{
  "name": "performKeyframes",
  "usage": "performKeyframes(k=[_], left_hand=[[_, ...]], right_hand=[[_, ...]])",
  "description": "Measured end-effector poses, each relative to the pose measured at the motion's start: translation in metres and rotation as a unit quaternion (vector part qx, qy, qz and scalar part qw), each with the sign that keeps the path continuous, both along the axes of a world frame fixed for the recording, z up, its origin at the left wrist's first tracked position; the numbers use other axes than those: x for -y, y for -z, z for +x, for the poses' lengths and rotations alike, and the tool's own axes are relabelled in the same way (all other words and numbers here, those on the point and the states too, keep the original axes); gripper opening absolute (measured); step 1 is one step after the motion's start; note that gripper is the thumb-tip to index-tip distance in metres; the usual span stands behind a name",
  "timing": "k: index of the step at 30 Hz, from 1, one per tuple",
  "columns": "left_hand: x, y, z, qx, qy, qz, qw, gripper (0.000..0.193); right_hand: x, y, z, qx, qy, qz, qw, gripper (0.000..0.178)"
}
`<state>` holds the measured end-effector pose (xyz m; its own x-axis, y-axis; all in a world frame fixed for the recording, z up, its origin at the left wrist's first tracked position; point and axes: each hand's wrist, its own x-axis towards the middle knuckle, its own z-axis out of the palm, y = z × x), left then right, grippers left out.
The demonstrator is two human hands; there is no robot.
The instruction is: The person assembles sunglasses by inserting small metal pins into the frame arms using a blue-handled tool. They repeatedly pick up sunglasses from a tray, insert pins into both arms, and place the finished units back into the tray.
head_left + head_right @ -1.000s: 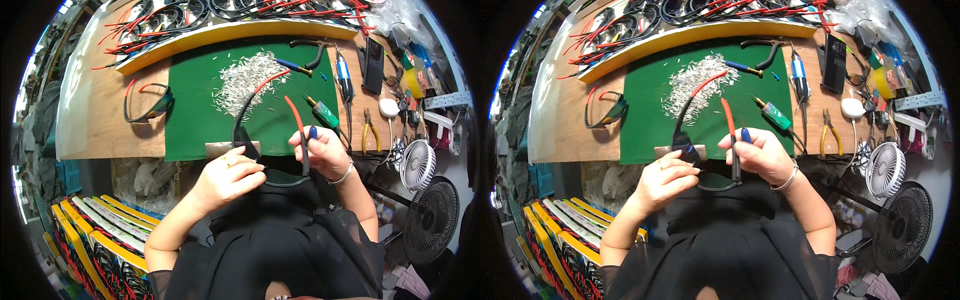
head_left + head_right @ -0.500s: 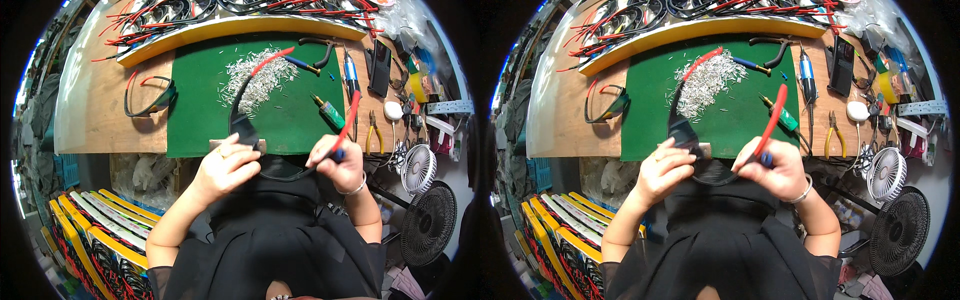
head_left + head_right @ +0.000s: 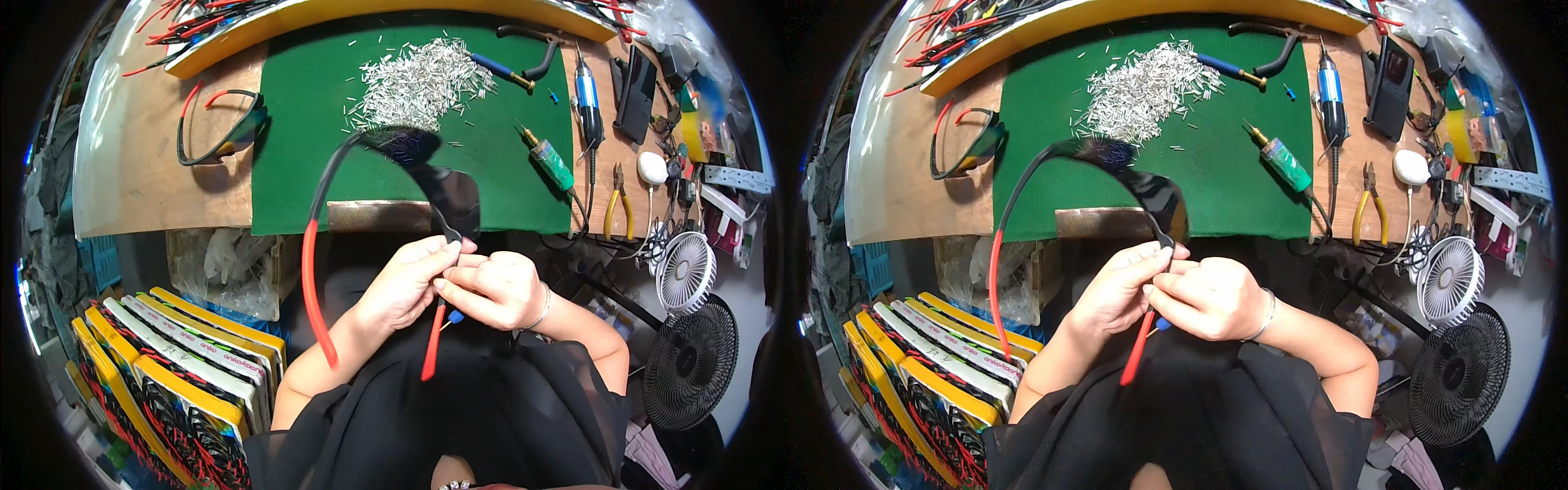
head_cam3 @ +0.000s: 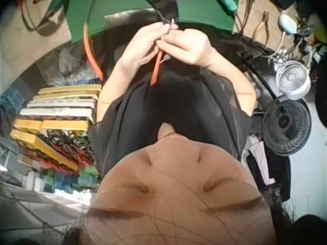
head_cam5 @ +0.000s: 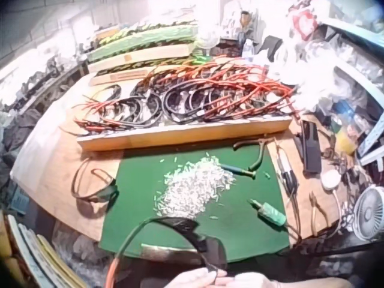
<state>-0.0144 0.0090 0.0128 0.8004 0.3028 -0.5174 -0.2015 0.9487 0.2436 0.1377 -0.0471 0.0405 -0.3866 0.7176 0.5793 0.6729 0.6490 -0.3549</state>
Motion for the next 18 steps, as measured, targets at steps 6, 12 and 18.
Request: performKeyframes(k=[6, 12, 18], left_hand=[[-0.005, -0.002, -0.012, -0.042, 0.024, 0.071, 0.996, 0.024], [0.010, -0.007, 0.001, -0.117, 0.056, 0.149, 0.980, 0.021], [0.010, -0.017, -0.002, -0.129, 0.037, 0.091, 0.987, 0.035]], right_hand=[[0.011, 0.000, 0.030, -0.162, 0.118, -0.160, 0.967, 0.030], [-0.013, 0.000, 0.015, -0.471, 0.171, -0.438, 0.746, 0.044], [-0.014, 0.015, 0.003, -0.529, 0.136, -0.392, 0.740, 0.021]])
